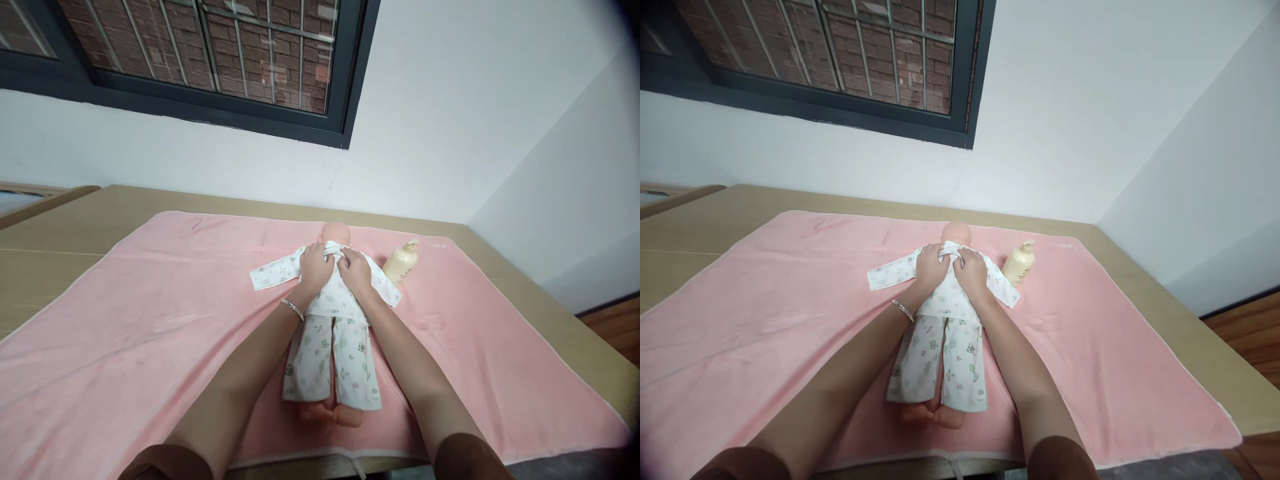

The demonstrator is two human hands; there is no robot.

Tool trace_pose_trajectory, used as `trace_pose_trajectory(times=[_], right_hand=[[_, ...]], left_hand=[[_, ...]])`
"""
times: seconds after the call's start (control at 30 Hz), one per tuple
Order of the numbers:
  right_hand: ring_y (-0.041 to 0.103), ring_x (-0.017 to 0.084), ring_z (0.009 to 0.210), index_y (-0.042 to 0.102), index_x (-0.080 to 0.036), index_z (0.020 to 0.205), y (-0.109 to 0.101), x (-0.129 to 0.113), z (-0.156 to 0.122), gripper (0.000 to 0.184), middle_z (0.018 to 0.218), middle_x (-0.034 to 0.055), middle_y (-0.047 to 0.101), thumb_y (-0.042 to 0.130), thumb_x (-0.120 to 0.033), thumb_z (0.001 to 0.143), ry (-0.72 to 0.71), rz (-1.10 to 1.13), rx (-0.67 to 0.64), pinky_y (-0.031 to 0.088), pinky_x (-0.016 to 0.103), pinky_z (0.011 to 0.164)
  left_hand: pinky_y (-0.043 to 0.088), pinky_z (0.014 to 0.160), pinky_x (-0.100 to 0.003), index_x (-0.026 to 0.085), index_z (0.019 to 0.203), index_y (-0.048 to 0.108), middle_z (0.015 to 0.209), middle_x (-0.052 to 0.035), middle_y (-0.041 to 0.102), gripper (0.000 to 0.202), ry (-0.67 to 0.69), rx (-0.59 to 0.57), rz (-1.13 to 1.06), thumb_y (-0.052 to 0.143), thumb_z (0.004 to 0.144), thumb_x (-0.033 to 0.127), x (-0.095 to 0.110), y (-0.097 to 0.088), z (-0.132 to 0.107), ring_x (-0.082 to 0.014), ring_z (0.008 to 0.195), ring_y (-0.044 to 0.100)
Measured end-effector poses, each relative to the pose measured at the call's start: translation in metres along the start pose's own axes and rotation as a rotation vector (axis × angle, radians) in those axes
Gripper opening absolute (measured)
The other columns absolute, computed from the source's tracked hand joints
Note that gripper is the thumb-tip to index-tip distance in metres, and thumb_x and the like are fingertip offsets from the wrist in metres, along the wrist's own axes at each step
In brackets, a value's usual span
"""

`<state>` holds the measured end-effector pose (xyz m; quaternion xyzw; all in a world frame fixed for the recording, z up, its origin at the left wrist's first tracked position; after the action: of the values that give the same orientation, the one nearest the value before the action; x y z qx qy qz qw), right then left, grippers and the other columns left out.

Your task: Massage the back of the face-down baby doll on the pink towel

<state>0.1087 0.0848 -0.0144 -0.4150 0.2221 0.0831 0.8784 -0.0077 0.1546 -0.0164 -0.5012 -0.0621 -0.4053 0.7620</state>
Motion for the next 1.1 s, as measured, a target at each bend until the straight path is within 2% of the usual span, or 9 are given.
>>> trace_pose_trajectory(times=[0.17,0.27,0.37,0.57,0.67,0.83,0.9,1.0,1.1], right_hand=[[0.048,0.028,0.132,0.058,-0.012,0.133,0.01,0.005,0.003,0.047,0.14,0.0137,0.056,0.039,-0.021,0.091,-0.013,-0.058,-0.103,0.032,0.046,0.114],[0.046,0.027,0.135,0.058,-0.014,0.133,0.015,0.007,0.005,0.047,0.143,0.0117,0.055,0.038,-0.019,0.091,-0.052,-0.056,-0.126,0.03,0.047,0.115],[0.052,0.025,0.129,0.064,-0.017,0.126,0.01,0.005,0.002,0.043,0.135,0.0098,0.061,0.04,-0.019,0.091,-0.073,-0.034,-0.066,0.034,0.043,0.113],[0.058,0.025,0.123,0.071,-0.019,0.113,-0.004,0.004,-0.007,0.036,0.124,0.0087,0.068,0.044,-0.025,0.091,0.025,-0.024,0.055,0.042,0.039,0.108],[0.053,0.026,0.129,0.067,-0.018,0.122,0.003,0.007,-0.005,0.04,0.133,0.0099,0.063,0.042,-0.025,0.091,0.037,-0.026,0.007,0.038,0.043,0.112],[0.041,0.03,0.14,0.056,-0.013,0.136,0.017,0.016,0.003,0.049,0.147,0.0134,0.049,0.04,-0.02,0.09,0.011,-0.035,-0.109,0.026,0.052,0.117],[0.044,0.028,0.137,0.06,-0.016,0.133,0.017,0.014,0.004,0.047,0.144,0.0115,0.053,0.041,-0.019,0.089,-0.028,-0.012,-0.11,0.028,0.05,0.117],[0.053,0.024,0.129,0.068,-0.02,0.121,0.011,0.006,0.002,0.04,0.134,0.008,0.063,0.044,-0.019,0.089,-0.085,0.036,-0.067,0.036,0.044,0.113],[0.057,0.023,0.124,0.072,-0.019,0.114,0.001,0.004,-0.003,0.035,0.126,0.0087,0.068,0.047,-0.023,0.089,-0.041,0.041,0.024,0.039,0.041,0.111]], left_hand=[[0.04,0.106,-0.041,0.023,0.116,0.063,0.123,-0.0069,0.065,0.031,0.074,-0.104,-0.03,0.044,0.092,0.023,0.003,0.013,0.002,-0.0253,0.12,0.055],[0.036,0.111,-0.042,0.024,0.119,0.064,0.13,-0.0049,0.064,0.033,0.071,-0.091,-0.07,0.044,0.092,0.024,0.0,0.015,0.003,-0.024,0.124,0.053],[0.039,0.109,-0.039,0.023,0.11,0.067,0.123,-0.0043,0.068,0.028,0.048,-0.042,-0.127,0.048,0.09,0.022,-0.002,0.01,0.002,-0.0225,0.118,0.057],[0.045,0.1,-0.038,0.021,0.096,0.067,0.105,-0.0067,0.07,0.019,0.007,0.018,-0.146,0.051,0.087,0.022,-0.003,0.001,-0.002,-0.024,0.108,0.06],[0.043,0.104,-0.038,0.02,0.106,0.066,0.113,-0.0073,0.069,0.024,0.005,0.01,-0.159,0.049,0.089,0.023,-0.005,0.004,-0.001,-0.0238,0.113,0.059],[0.034,0.114,-0.041,0.022,0.122,0.061,0.134,-0.006,0.061,0.033,0.065,-0.093,-0.129,0.046,0.092,0.025,-0.003,0.016,0.002,-0.0237,0.128,0.051],[0.035,0.112,-0.041,0.022,0.12,0.062,0.132,-0.0057,0.063,0.032,0.082,-0.093,-0.131,0.045,0.093,0.024,-0.002,0.016,0.002,-0.0233,0.126,0.052],[0.041,0.105,-0.04,0.021,0.107,0.066,0.117,-0.0063,0.068,0.025,0.072,-0.038,-0.142,0.047,0.091,0.022,-0.001,0.01,0.001,-0.0241,0.115,0.057],[0.044,0.098,-0.04,0.02,0.096,0.066,0.105,-0.008,0.069,0.018,0.046,0.016,-0.139,0.051,0.087,0.022,-0.002,0.005,-0.001,-0.026,0.108,0.059]])
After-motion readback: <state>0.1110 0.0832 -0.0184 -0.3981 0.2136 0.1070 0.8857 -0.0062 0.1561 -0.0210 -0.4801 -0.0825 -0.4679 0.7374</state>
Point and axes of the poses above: each hand's wrist, its own z-axis towards the middle knuckle, its own y-axis out of the palm, x = y × z, the point moved 9 cm from there along z, towards the middle knuckle
